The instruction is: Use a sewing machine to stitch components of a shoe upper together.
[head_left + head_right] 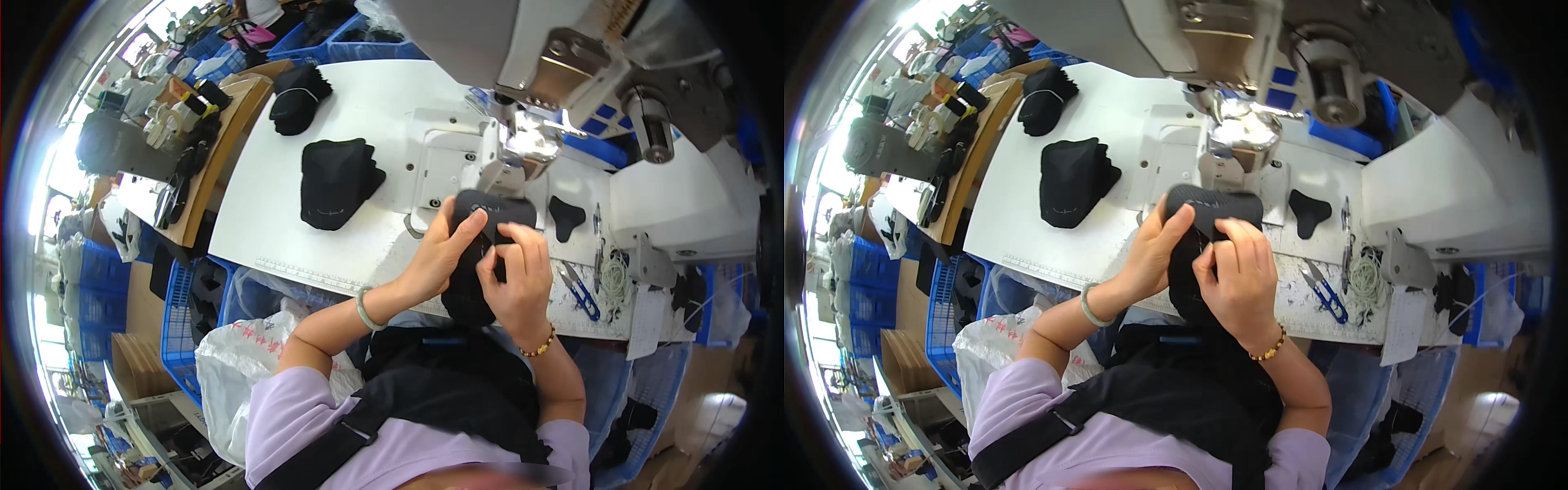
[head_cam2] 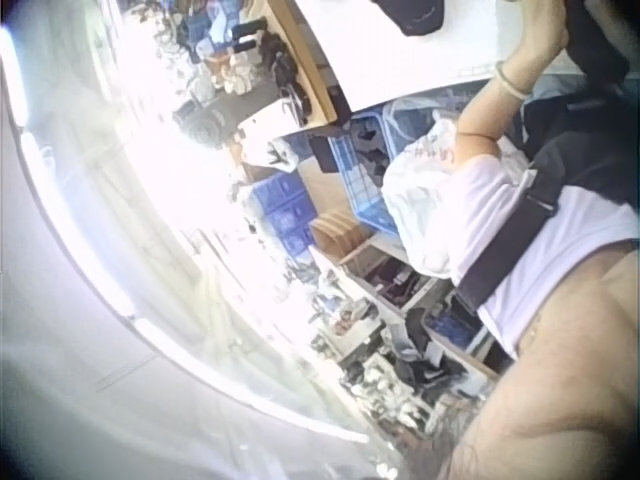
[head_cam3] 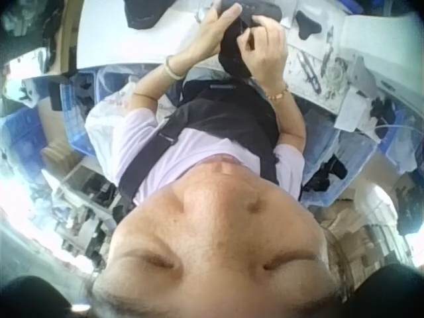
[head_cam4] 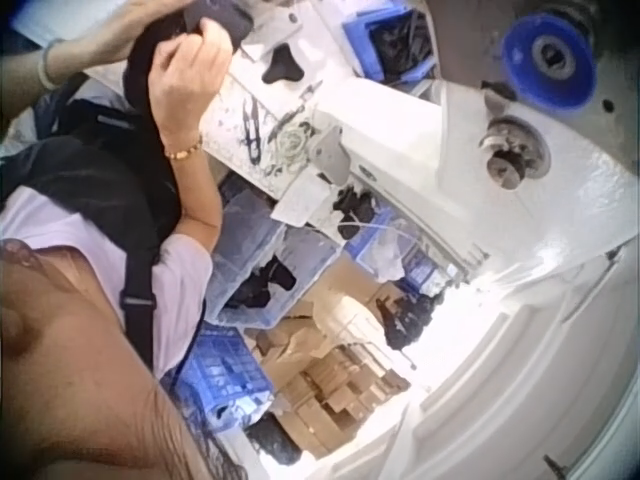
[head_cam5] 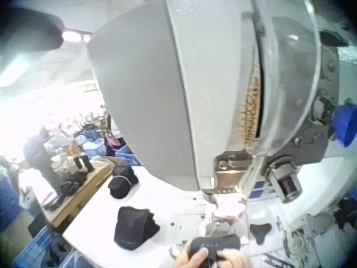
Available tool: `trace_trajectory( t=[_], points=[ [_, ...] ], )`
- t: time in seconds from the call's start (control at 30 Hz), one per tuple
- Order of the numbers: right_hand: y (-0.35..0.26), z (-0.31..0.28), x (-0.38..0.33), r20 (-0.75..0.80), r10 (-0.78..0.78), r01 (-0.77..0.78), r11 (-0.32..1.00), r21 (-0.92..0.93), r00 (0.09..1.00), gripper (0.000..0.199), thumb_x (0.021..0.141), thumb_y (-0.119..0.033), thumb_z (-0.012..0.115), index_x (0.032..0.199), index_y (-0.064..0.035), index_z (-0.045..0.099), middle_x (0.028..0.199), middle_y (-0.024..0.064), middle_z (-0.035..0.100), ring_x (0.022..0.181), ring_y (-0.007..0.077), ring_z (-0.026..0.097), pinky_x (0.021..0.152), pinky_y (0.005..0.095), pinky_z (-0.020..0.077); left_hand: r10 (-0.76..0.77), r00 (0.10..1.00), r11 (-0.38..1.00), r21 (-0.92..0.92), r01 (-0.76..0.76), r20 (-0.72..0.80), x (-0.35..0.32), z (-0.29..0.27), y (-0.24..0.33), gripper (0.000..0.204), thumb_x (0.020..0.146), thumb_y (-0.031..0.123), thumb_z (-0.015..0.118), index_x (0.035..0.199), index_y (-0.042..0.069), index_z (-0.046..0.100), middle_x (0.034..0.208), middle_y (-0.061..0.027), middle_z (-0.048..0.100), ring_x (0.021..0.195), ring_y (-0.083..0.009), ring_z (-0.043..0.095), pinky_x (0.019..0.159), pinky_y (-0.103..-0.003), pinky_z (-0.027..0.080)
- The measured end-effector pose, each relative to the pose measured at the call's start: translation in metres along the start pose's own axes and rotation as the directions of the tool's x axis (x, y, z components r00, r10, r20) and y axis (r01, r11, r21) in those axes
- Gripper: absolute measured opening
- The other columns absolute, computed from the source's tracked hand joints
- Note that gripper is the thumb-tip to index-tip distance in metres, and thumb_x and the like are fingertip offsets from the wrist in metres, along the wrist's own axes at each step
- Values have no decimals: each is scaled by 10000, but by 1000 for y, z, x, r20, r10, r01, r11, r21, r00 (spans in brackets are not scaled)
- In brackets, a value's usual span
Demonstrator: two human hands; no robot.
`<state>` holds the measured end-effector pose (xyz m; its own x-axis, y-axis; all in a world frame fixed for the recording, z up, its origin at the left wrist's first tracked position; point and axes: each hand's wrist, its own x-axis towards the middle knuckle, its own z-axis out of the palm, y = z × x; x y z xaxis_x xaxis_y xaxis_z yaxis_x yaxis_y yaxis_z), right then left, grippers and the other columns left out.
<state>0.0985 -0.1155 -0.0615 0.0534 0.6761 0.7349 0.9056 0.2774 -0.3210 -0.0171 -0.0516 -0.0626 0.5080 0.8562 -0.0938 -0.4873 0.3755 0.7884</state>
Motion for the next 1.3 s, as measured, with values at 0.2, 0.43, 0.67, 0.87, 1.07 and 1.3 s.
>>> trace_trajectory(
  t=[0.2, 0.43, 0.67, 0.87, 1.07, 1.3],
  points=[
    [4, -8, 14, -183, -74, 93, 991, 95, 980, 186, 744, -27, 730, 875, 4, 601, 1037, 120, 601, 942, 274, 588, 762, 321, 518, 34, 999, 999, -28, -34, 1, 2, 13, 17, 169, 905, 133, 626, 1011, 2, 624, 925, -52, 661, 781, -91, 618, 674, -228, 511],
    [13, -11, 15, 152, 549, -415, 395, 820, 822, 157, 838, 4, 672, 926, -3, 542, 917, 35, 511, 764, 64, 531, 647, 187, 466, 71, 995, 997, -27, -69, 67, 1, 19, 17, 166, 916, 126, 609, 1014, -7, 620, 931, -58, 662, 794, -100, 622, 682, -249, 536],
    [14, -3, 20, 101, 500, -370, 476, 798, 860, 140, 829, 3, 677, 833, 7, 537, 891, 27, 483, 710, 49, 504, 631, 183, 452, 112, 991, 992, 45, -115, 77, 3, 17, 16, 172, 916, 122, 610, 1021, -14, 625, 941, -52, 664, 810, -89, 617, 701, -236, 520],
    [15, 2, 19, 65, 454, -330, 534, 778, 889, 146, 826, -6, 682, 807, 0, 538, 861, 26, 475, 688, 52, 486, 623, 183, 437, 111, 990, 989, 86, -119, 91, 4, 11, 13, 175, 917, 120, 609, 1022, -18, 631, 937, -49, 666, 812, -82, 614, 692, -230, 515],
    [15, 3, 19, 51, 450, -326, 559, 763, 891, 150, 827, -16, 686, 793, -5, 540, 836, 22, 475, 665, 52, 478, 598, 182, 427, 111, 990, 987, 108, -120, 86, 3, 8, 12, 177, 922, 133, 605, 1011, -16, 641, 916, -34, 666, 786, -71, 603, 677, -221, 501],
    [15, 2, 22, 115, 453, -359, 502, 787, 884, 147, 832, -16, 683, 806, -13, 539, 840, 17, 491, 678, 38, 485, 606, 173, 423, 133, 989, 975, 169, -142, 65, 5, 8, 18, 186, 915, 142, 617, 997, -22, 651, 900, -31, 668, 775, -70, 597, 678, -224, 497]
  ],
)
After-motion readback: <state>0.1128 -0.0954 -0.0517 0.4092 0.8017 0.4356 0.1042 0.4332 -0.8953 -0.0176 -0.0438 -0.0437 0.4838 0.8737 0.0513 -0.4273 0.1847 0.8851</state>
